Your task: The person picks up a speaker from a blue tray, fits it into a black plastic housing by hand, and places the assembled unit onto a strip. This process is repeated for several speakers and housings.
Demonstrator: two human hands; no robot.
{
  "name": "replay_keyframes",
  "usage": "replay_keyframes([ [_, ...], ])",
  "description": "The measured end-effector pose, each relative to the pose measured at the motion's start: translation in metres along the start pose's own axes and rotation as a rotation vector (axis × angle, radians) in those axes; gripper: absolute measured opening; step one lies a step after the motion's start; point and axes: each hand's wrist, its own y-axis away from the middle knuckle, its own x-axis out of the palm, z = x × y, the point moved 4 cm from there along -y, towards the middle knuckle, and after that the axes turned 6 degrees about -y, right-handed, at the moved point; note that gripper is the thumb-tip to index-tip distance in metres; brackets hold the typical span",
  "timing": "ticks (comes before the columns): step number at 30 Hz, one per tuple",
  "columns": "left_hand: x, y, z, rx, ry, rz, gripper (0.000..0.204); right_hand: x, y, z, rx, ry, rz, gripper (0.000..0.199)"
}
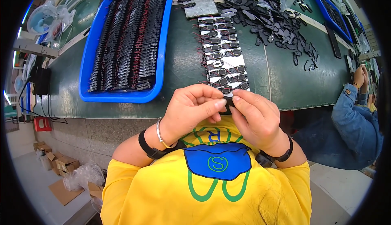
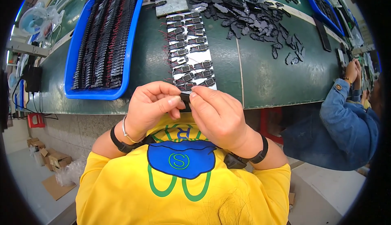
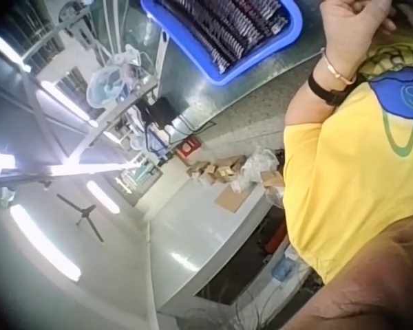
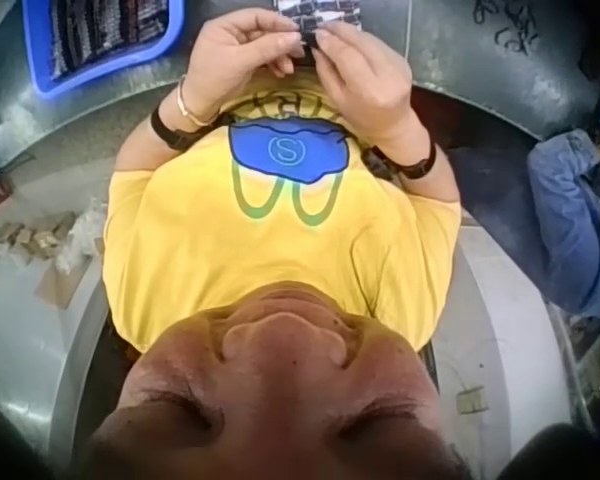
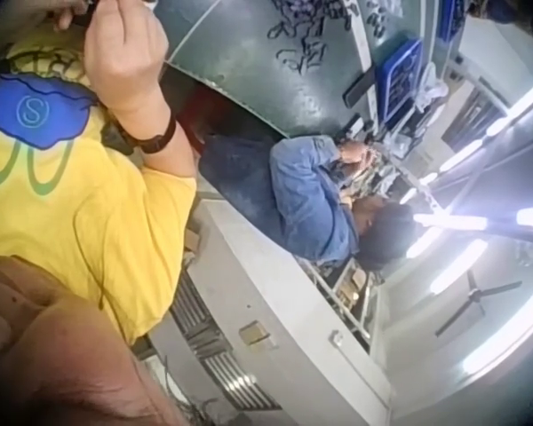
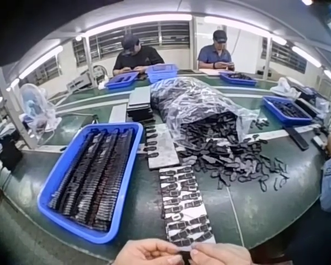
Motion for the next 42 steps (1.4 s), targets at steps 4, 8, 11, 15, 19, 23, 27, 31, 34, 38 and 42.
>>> replay_keyframes([
  [4,0.005,0.000,-0.004,-0.007,-0.143,0.020,0.015,0.001,0.000,0.001,-0.038,0.017,-0.001,0.027],
  [8,0.001,0.004,-0.006,0.104,-0.250,-0.031,0.017,0.000,-0.002,0.001,-0.050,-0.023,0.005,0.031],
  [11,0.000,0.009,-0.012,0.230,-0.368,-0.039,0.015,-0.007,-0.007,-0.007,0.270,-0.323,0.036,0.033],
  [15,0.003,0.012,-0.019,0.413,-0.541,-0.005,0.014,0.005,0.015,-0.019,0.654,-0.837,0.064,0.030],
  [19,0.001,0.017,-0.026,0.662,-0.855,-0.023,0.015,0.008,0.018,-0.018,0.758,-0.994,0.199,0.025],
  [23,0.004,0.017,-0.029,0.722,-0.961,-0.008,0.015,0.009,0.020,-0.018,0.723,-0.977,0.146,0.021],
  [27,0.007,0.016,-0.032,0.798,-0.985,0.005,0.015,0.007,0.017,-0.017,0.628,-0.885,0.112,0.018],
  [31,0.004,0.014,-0.029,0.743,-0.930,0.030,0.014,0.006,0.016,-0.016,0.536,-0.784,0.098,0.016],
  [34,0.001,0.014,-0.024,0.677,-0.860,0.026,0.013,0.003,0.012,-0.014,0.419,-0.664,0.085,0.015],
  [38,-0.001,0.014,-0.020,0.606,-0.791,0.036,0.013,0.002,0.008,-0.014,0.291,-0.548,0.056,0.014],
  [42,-0.002,0.014,-0.018,0.616,-0.785,0.036,0.013,0.003,0.007,-0.012,0.264,-0.527,0.046,0.013],
])
